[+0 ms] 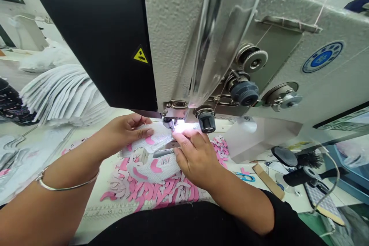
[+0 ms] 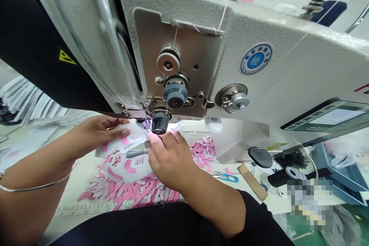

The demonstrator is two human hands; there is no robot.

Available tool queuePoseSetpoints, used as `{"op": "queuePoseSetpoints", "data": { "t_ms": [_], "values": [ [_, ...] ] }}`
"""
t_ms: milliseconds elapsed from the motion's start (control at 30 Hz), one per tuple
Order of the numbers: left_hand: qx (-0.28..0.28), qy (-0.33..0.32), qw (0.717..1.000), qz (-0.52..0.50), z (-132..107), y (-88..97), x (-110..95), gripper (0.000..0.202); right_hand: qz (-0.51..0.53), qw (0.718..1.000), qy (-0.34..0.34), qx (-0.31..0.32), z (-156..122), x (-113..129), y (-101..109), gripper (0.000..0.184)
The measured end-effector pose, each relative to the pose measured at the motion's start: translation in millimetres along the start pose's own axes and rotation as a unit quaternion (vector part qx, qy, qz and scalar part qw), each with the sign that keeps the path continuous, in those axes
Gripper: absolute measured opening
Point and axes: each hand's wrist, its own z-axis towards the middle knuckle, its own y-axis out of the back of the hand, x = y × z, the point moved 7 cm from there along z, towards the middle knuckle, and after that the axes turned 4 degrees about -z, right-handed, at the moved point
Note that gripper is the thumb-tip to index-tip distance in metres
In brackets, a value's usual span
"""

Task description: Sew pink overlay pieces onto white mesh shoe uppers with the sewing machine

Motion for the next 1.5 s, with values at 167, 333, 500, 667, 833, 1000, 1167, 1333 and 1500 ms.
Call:
{"op": "queuePoseSetpoints", "data": {
  "t_ms": [167, 333, 500, 667, 833, 1000, 1167, 1333, 1500],
  "values": [
    [-0.004, -0.035, 0.995, 0.095, -11.3, -0.6, -2.7, 0.045, 0.018, 1.000, -0.024, 0.008, -0.1, -7.2, -2.3, 0.035],
    [-0.009, -0.054, 0.997, 0.060, -19.3, 4.3, -0.9, 0.047, 0.019, 0.999, -0.027, 0.007, 1.8, -5.3, -0.3, 0.034],
    [-0.090, -0.034, 0.990, -0.107, -20.9, 19.6, 12.0, 0.045, 0.052, 0.998, -0.034, -0.007, 0.8, -6.1, 0.8, 0.031],
    [-0.122, -0.005, 0.960, -0.251, -31.6, 16.6, 33.2, 0.022, 0.063, 0.993, -0.096, 0.018, 5.5, -29.0, -3.1, 0.028],
    [-0.054, 0.012, 0.948, -0.314, -41.8, -0.9, 44.4, 0.013, 0.108, 0.986, -0.099, 0.074, 13.7, -38.3, -7.7, 0.024],
    [0.035, -0.045, 0.972, -0.230, -42.0, -17.5, 36.2, 0.015, 0.131, 0.982, -0.097, 0.100, 14.6, -36.9, -10.9, 0.025],
    [0.015, -0.075, 0.988, -0.137, -33.8, -28.3, 28.8, 0.017, 0.118, 0.983, -0.096, 0.101, 13.3, -33.6, -10.4, 0.030],
    [-0.012, -0.067, 0.989, -0.132, -25.1, -35.2, 23.1, 0.018, 0.109, 0.986, -0.095, 0.085, 11.7, -30.6, -10.8, 0.027],
    [0.005, -0.061, 0.987, -0.150, -18.5, -39.9, 18.7, 0.019, 0.120, 0.990, -0.078, 0.000, 2.5, -25.8, -13.8, 0.028]
  ]
}}
